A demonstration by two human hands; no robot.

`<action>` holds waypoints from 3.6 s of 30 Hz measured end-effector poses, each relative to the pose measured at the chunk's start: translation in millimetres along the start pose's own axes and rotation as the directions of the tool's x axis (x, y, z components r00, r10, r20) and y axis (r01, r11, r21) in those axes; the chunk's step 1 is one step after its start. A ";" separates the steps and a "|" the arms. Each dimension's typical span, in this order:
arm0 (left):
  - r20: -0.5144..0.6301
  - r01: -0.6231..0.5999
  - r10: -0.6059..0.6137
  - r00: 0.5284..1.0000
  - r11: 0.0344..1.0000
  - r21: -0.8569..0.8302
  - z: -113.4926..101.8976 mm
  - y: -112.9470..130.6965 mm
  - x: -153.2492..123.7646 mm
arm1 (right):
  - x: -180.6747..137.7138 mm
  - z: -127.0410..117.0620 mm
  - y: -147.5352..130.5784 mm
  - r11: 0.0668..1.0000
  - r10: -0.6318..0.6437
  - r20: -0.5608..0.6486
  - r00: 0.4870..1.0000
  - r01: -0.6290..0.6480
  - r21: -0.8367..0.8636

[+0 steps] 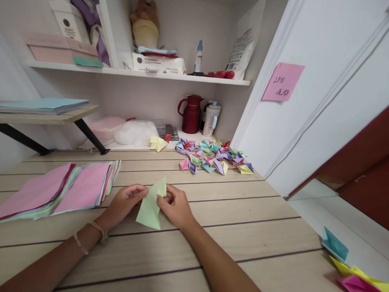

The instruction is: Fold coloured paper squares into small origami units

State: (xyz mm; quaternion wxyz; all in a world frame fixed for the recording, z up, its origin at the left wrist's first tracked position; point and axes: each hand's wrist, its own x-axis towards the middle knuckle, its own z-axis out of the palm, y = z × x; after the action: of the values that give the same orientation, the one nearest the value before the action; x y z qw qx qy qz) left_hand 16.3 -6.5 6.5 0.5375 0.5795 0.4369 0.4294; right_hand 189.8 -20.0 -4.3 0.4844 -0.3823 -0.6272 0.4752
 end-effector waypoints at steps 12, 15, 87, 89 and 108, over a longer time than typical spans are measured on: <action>0.002 -0.003 0.003 1.000 1.000 -0.023 -0.9 1.4 -0.4 | -0.2 -2.2 1.7 0.929 -0.239 -0.067 0.969 0.208 -0.306; 0.014 0.000 0.000 1.000 1.000 -0.018 -1.1 2.2 -1.0 | 0.4 -2.2 2.6 0.941 -0.233 -0.061 0.971 0.209 -0.265; 0.142 -0.343 0.313 0.939 0.839 0.423 5.1 6.0 -10.3 | -0.6 -2.4 0.4 0.905 -0.132 -0.146 0.980 0.059 -0.422; 0.149 -0.366 0.335 0.931 0.839 0.404 5.6 4.6 -10.8 | -0.6 -2.2 0.0 0.921 -0.125 -0.127 0.984 0.067 -0.384; -0.002 -0.071 0.071 0.997 0.996 -0.046 1.9 -3.3 -2.1 | 7.1 -1.7 9.1 0.976 0.057 -0.104 0.993 -0.033 0.217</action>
State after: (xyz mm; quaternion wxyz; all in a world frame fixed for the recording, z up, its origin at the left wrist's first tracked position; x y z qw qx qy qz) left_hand 17.5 -8.8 3.1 0.5351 0.5820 0.4061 0.4583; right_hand 190.0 -10.7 -11.2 0.5458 -0.3674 -0.5356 0.5294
